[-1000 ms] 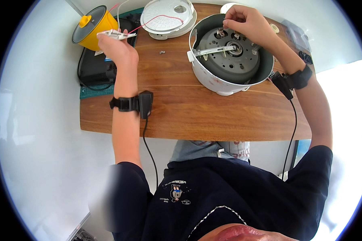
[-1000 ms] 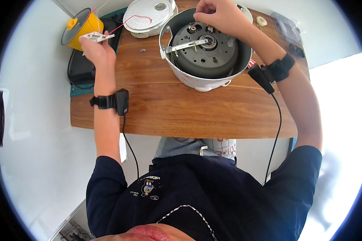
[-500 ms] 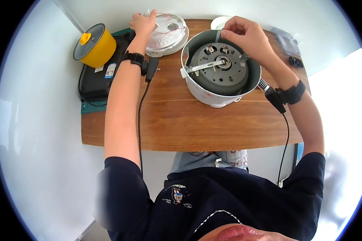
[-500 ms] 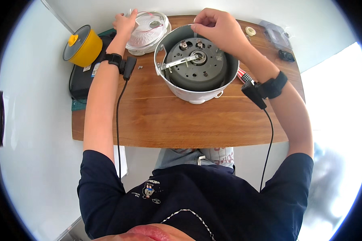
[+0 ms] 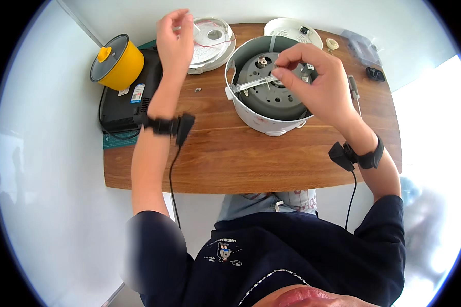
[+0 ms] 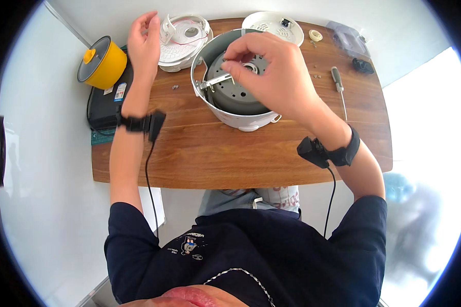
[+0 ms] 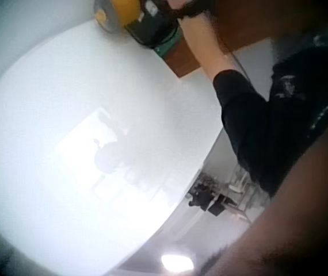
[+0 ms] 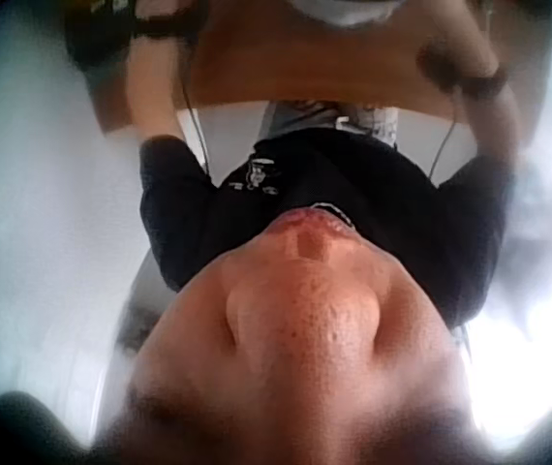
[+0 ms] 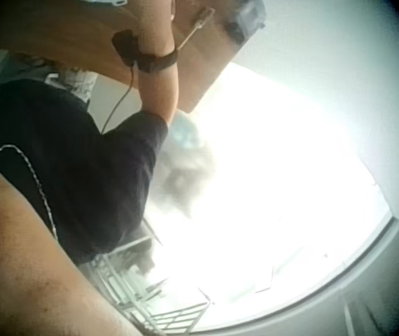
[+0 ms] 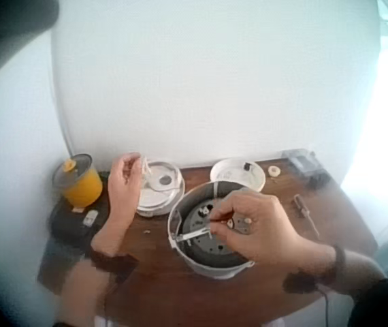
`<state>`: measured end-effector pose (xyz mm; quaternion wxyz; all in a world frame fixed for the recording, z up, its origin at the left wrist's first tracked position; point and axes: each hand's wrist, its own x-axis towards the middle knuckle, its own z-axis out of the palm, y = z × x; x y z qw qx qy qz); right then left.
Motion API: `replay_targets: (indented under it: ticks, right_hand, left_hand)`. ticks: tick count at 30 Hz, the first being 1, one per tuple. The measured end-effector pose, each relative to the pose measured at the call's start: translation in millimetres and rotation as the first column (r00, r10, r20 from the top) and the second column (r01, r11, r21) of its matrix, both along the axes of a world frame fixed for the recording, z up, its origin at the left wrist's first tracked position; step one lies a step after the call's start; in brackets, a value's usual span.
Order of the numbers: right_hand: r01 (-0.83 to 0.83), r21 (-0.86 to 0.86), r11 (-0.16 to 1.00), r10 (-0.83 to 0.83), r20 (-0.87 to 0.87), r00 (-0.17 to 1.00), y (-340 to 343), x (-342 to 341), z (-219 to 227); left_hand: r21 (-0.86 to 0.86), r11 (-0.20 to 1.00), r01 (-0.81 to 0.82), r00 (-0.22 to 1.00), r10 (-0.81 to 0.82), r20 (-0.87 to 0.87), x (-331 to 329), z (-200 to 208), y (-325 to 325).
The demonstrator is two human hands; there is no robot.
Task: The person uses a screwdriver to remove screws and detach a metal bracket from the internal mechanism of a disassembled appliance. They then reposition the bracket and continue adjusting internal components.
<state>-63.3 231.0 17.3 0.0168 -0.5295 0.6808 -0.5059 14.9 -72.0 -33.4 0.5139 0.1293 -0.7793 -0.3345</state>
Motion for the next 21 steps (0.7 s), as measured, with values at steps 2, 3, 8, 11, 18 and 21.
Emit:
replay_targets:
  ticks: [2, 3, 8, 11, 18, 21]
  right_hand:
    - [-0.033, -0.013, 0.999, 0.032, -0.065, 0.997, 4, 15, 3]
    - [-0.061, -0.026, 0.998, 0.06, -0.034, 0.998, 4, 23, 3]
    - [-0.243, -0.088, 0.966, 0.258, 0.305, 0.917, 5, 50, -7]
    - [-0.302, -0.076, 0.95, 0.304, 0.435, 0.847, 11, 63, -11]
    - [-0.393, 0.028, 0.919, 0.303, 0.588, 0.75, 38, 71, -30]
    - [-0.36, 0.066, 0.931, 0.289, 0.469, 0.835, 44, 73, -40]
  left_hand:
    - [0.249, 0.907, 0.34, 0.94, -0.328, -0.092, 39, 14, 50]
    - [0.152, 0.888, 0.433, 0.901, -0.431, -0.051, 57, 21, 69]
    - [0.063, 0.764, 0.642, 0.767, -0.641, -0.029, 100, 19, 128]
    - [0.048, 0.786, 0.616, 0.788, -0.615, -0.026, 112, 10, 139]
    - [-0.088, 0.772, 0.63, 0.776, -0.63, 0.032, 122, -16, 156]
    - [-0.01, 0.802, 0.597, 0.801, -0.595, 0.056, 131, -25, 157]
